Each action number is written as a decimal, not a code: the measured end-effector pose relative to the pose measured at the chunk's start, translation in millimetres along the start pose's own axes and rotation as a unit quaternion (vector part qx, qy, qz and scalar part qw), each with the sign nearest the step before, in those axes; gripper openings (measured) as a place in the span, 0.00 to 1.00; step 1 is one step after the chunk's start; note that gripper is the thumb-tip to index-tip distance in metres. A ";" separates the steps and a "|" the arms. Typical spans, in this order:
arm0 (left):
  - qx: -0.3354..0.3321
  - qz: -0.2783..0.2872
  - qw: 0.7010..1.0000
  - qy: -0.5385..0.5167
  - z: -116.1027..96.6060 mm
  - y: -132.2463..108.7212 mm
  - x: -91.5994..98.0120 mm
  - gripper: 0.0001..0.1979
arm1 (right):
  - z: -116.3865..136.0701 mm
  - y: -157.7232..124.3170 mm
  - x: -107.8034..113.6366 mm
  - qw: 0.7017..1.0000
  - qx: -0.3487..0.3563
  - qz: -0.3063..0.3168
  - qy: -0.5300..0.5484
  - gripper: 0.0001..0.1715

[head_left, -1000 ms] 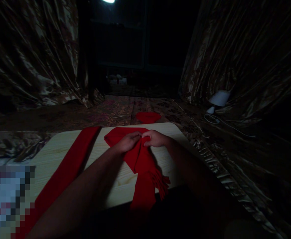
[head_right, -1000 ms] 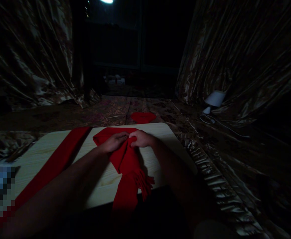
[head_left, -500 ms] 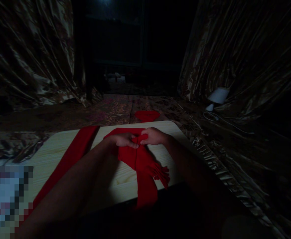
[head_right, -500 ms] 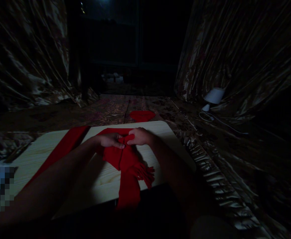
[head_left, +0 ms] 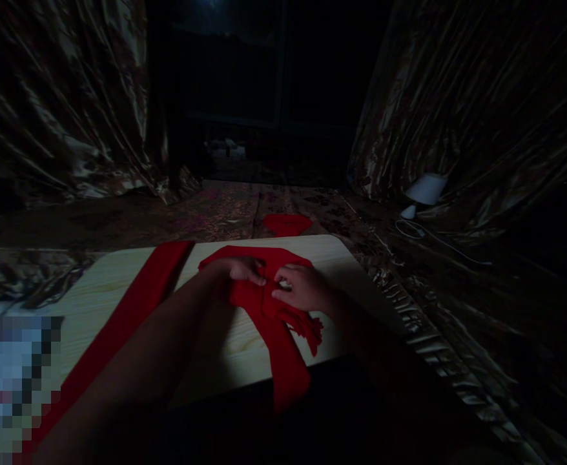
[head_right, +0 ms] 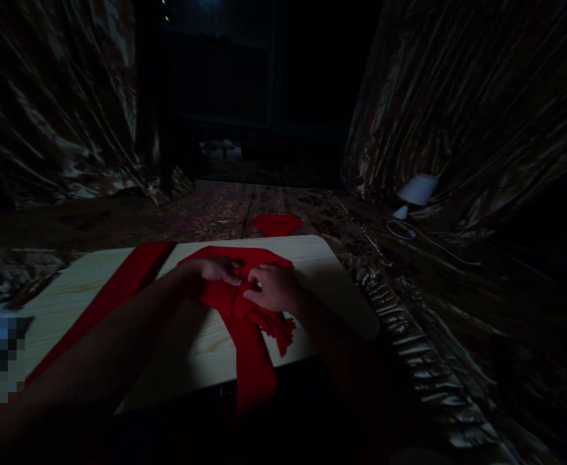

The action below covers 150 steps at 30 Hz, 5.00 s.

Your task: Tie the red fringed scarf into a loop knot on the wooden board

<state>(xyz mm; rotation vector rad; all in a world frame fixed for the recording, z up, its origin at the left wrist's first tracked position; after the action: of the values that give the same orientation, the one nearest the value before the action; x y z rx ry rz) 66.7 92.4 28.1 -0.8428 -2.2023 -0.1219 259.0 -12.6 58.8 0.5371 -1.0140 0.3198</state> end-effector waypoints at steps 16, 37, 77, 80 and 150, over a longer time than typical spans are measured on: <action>-0.169 -0.164 0.953 0.189 -41.0 -107.4 -74.2 0.40 | 93.6 -89.7 -54.3 0.992 -0.049 0.044 -0.106 0.18; -0.109 -0.350 0.927 -0.074 -11.9 -89.0 -77.0 0.22 | 19.3 -60.0 -71.1 0.896 -0.250 -0.167 0.327 0.10; -0.121 -0.218 0.946 0.207 -10.9 -81.9 -85.9 0.33 | 32.3 -64.3 -42.4 0.966 -0.202 0.091 0.130 0.11; -0.122 -0.206 0.947 0.213 -9.5 -81.9 -84.4 0.33 | 49.7 -73.1 -29.1 0.982 -0.135 0.129 0.001 0.14; -0.074 -0.283 0.942 0.165 6.8 -72.1 -75.5 0.28 | -0.2 -86.8 -11.1 0.979 -0.200 0.027 0.000 0.20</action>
<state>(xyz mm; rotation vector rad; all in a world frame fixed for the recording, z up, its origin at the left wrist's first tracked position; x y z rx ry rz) 56.0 -1.6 -16.4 -0.2128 -2.0636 -0.6655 296.2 -84.3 25.2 0.1458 -1.0604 0.1560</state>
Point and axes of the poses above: each hand's wrist, its own y-axis towards the middle knuckle, its own x-axis out of the back of the hand, z = x × y, the point moved 2 cm from there along y, towards the middle knuckle, and after that the axes turned 1 degree about y, right-handed, at the moved point
